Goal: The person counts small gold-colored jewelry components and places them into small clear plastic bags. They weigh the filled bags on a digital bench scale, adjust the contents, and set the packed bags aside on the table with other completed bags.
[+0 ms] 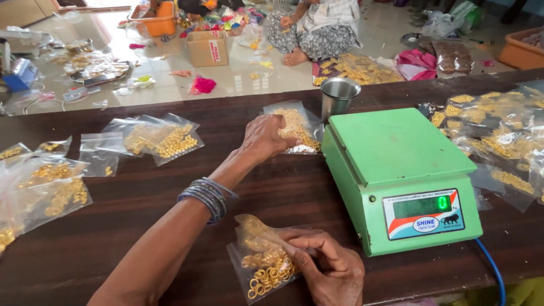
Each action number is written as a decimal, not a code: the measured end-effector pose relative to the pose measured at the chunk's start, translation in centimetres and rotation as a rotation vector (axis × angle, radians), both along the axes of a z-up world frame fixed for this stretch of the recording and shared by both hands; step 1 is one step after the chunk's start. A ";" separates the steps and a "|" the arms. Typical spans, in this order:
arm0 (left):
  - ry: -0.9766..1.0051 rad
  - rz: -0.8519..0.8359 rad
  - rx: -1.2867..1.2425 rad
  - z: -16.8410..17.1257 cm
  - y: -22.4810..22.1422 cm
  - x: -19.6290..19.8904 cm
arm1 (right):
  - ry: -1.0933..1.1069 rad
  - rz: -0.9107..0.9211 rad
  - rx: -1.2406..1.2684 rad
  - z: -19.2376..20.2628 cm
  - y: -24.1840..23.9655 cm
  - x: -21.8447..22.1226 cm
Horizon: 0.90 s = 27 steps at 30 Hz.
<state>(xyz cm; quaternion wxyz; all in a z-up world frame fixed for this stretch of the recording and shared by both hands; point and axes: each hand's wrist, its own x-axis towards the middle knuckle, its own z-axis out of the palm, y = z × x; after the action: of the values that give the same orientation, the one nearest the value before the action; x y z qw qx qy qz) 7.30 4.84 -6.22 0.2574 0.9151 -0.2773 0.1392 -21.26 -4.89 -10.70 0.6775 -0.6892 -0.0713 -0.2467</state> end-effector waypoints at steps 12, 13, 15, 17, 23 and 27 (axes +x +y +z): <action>0.745 -0.506 -0.256 5.4 6.7 -5.5 | -0.011 -0.048 0.136 0.1 0.2 -0.2; 0.748 -0.501 -0.258 5.8 8.0 -6.7 | -0.007 -0.043 0.137 0.4 0.4 -0.2; 0.863 -0.569 -0.193 6.9 10.6 -9.0 | 0.036 -0.086 0.145 1.1 0.6 -0.3; 0.900 -0.614 -0.216 6.1 12.1 -10.6 | 0.069 -0.097 0.120 1.4 0.7 -0.2; 0.869 -0.578 -0.245 3.7 14.2 -13.6 | 0.165 -0.085 0.105 1.2 0.7 -0.2; 1.020 -0.639 -0.468 3.7 14.9 -14.3 | 0.243 -0.114 0.161 1.4 0.7 -0.2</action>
<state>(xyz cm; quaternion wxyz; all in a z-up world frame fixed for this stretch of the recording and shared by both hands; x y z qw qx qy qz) -6.96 19.72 -2.51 0.5785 0.6582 -0.3412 -0.3401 -21.46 -4.20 -9.29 0.7191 -0.6604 0.0706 -0.2046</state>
